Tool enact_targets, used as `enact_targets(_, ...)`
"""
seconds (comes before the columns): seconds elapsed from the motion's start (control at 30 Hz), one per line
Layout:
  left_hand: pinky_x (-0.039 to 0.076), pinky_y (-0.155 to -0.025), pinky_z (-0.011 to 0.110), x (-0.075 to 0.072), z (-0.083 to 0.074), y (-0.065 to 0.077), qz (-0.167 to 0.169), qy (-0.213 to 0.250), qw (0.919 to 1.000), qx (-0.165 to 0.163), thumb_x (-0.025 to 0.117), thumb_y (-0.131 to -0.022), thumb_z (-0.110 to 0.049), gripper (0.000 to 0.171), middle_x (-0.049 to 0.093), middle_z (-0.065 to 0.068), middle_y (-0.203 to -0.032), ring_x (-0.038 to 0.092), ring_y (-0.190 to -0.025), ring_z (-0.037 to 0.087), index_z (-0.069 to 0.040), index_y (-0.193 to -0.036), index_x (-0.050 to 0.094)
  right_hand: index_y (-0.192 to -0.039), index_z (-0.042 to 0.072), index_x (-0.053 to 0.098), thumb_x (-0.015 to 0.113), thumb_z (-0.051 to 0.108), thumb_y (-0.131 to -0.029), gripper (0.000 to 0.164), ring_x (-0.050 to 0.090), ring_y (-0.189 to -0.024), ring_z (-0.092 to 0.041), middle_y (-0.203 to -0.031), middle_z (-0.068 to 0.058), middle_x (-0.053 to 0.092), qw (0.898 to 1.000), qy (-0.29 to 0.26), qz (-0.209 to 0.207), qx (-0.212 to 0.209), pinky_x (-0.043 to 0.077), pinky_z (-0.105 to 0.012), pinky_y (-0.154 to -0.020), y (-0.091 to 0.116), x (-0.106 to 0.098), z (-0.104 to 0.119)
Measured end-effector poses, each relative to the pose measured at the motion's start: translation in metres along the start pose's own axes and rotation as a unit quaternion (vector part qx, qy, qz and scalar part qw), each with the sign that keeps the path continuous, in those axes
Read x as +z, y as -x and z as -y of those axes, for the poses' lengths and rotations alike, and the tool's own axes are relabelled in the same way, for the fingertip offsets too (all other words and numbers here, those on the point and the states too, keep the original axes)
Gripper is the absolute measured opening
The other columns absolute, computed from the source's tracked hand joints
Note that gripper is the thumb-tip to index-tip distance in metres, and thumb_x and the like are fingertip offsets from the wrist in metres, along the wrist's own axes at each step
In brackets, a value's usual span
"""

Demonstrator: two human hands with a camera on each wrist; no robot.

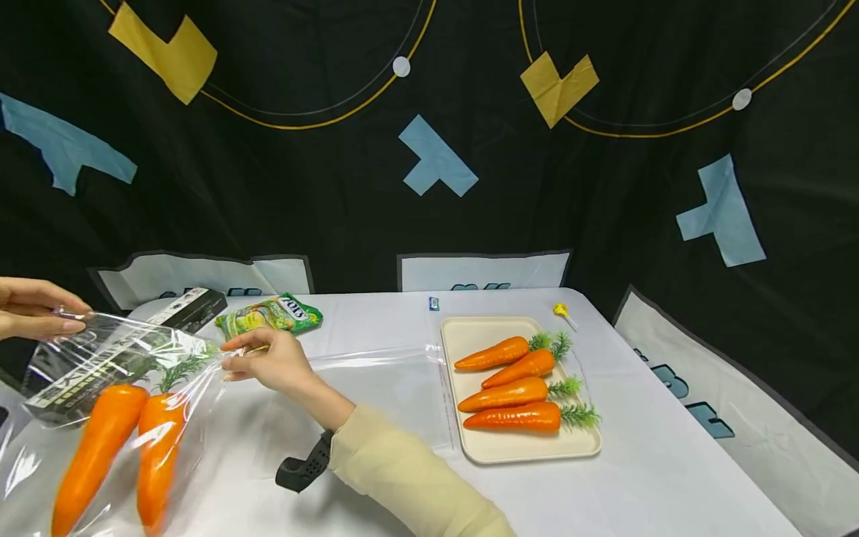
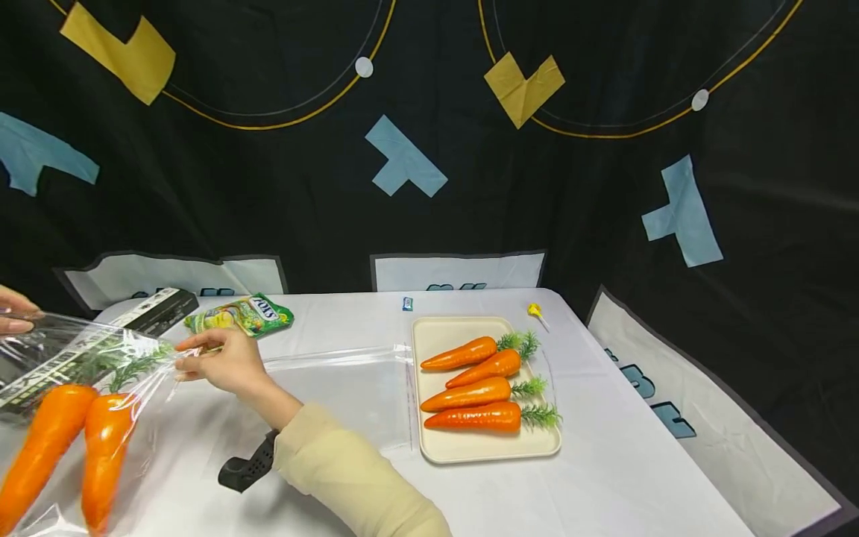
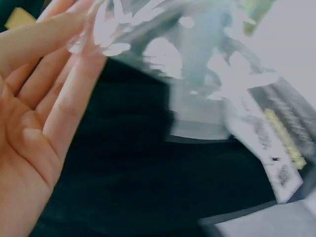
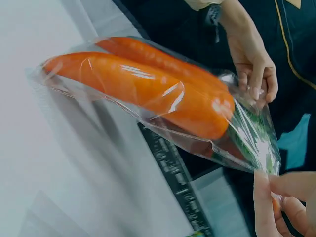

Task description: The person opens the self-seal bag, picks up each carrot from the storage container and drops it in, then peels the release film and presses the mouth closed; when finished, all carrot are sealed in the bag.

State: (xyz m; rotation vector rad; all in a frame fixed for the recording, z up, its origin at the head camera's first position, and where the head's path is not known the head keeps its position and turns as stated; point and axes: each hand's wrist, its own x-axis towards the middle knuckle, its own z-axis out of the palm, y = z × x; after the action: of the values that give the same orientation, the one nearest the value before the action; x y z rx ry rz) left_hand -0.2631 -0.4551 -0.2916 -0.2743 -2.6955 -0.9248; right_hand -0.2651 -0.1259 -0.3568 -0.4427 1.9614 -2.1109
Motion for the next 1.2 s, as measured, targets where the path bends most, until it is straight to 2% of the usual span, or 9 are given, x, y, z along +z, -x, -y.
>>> enact_targets(0.07,0.054,-0.054,0.023,0.008,0.010,-0.002,0.020,-0.016,0.9994,-0.022,0.073,-0.082,0.002,0.018,0.069,0.001,-0.078,0.063,-0.060,0.013,0.002,-0.098,0.066,-0.092,0.005,0.075,0.074,-0.009,-0.078,0.020,0.070,-0.064,-0.022,-0.077,0.001,0.060,1.000,-0.012,-0.019,0.010,0.056,-0.025,-0.057,-0.001,0.002,-0.007)
enact_targets(0.13,0.054,-0.055,0.024,0.017,0.018,-0.002,0.037,-0.033,0.9983,-0.032,0.073,-0.083,-0.002,0.029,0.069,0.013,-0.086,0.063,-0.063,0.012,0.011,-0.106,0.060,-0.092,0.004,0.075,0.073,-0.012,-0.077,0.022,0.070,-0.065,-0.026,-0.079,-0.001,0.059,0.999,-0.029,-0.032,0.018,0.056,-0.025,-0.057,-0.002,0.004,-0.015)
enact_targets(0.23,0.054,-0.057,0.025,0.027,0.023,-0.002,0.073,-0.052,0.9951,-0.041,0.071,-0.087,-0.009,0.037,0.066,0.027,-0.097,0.061,-0.068,0.015,0.012,-0.114,0.057,-0.093,0.003,0.075,0.069,-0.016,-0.077,0.026,0.070,-0.068,-0.029,-0.081,-0.002,0.060,0.998,-0.051,-0.037,0.029,0.057,-0.026,-0.059,-0.002,0.004,-0.026)
enact_targets(0.3,0.054,-0.059,0.026,0.033,0.024,-0.002,0.088,-0.059,0.9934,-0.044,0.070,-0.088,-0.011,0.040,0.063,0.031,-0.102,0.061,-0.071,0.017,0.012,-0.117,0.055,-0.094,0.003,0.075,0.068,-0.017,-0.078,0.027,0.070,-0.071,-0.031,-0.080,-0.002,0.060,0.997,-0.057,-0.037,0.031,0.057,-0.027,-0.061,-0.003,0.004,-0.033)
enact_targets(0.53,0.058,-0.065,0.037,0.046,0.028,-0.004,0.111,-0.054,0.9911,-0.049,0.070,-0.086,-0.010,0.047,0.060,0.033,-0.106,0.061,-0.076,0.023,0.015,-0.121,0.051,-0.100,0.007,0.075,0.069,-0.011,-0.079,0.028,0.070,-0.075,-0.030,-0.083,0.002,0.064,0.999,-0.001,-0.023,0.038,0.057,-0.028,-0.066,0.000,0.003,-0.046)
enact_targets(0.73,0.058,-0.067,0.044,0.053,0.037,-0.003,0.125,-0.057,0.9898,-0.037,0.068,-0.085,-0.006,0.047,0.056,0.039,-0.111,0.063,-0.081,0.028,0.015,-0.122,0.051,-0.109,0.001,0.071,0.063,-0.014,-0.081,0.033,0.070,-0.078,-0.026,-0.090,-0.002,0.066,0.998,-0.035,0.012,0.045,0.056,-0.024,-0.066,0.005,0.004,-0.053)
enact_targets(0.97,0.056,-0.065,0.050,0.058,0.046,-0.002,0.112,-0.084,0.9879,-0.068,0.070,-0.080,-0.003,0.045,0.060,0.034,-0.096,0.059,-0.071,0.026,0.017,-0.117,0.053,-0.123,0.001,0.064,0.055,-0.015,-0.085,0.042,0.069,-0.090,-0.025,-0.105,-0.006,0.067,0.995,-0.043,0.058,0.071,0.057,-0.029,-0.073,0.007,0.011,-0.057)
enact_targets(1.1,0.057,-0.064,0.048,0.061,0.049,-0.002,0.114,-0.092,0.9871,-0.067,0.071,-0.081,-0.004,0.043,0.061,0.033,-0.095,0.058,-0.068,0.023,0.016,-0.115,0.055,-0.129,0.006,0.061,0.058,-0.011,-0.086,0.046,0.068,-0.090,-0.019,-0.114,-0.007,0.066,0.995,-0.014,0.066,0.076,0.056,-0.026,-0.073,0.009,0.012,-0.058)
enact_targets(1.2,0.057,-0.062,0.046,0.062,0.050,-0.003,0.115,-0.094,0.9868,-0.066,0.071,-0.082,-0.007,0.042,0.059,0.036,-0.099,0.058,-0.067,0.022,0.015,-0.114,0.056,-0.128,0.012,0.063,0.062,-0.004,-0.086,0.045,0.069,-0.084,-0.017,-0.116,-0.004,0.066,0.995,0.037,0.060,0.070,0.055,-0.022,-0.070,0.011,0.010,-0.058)
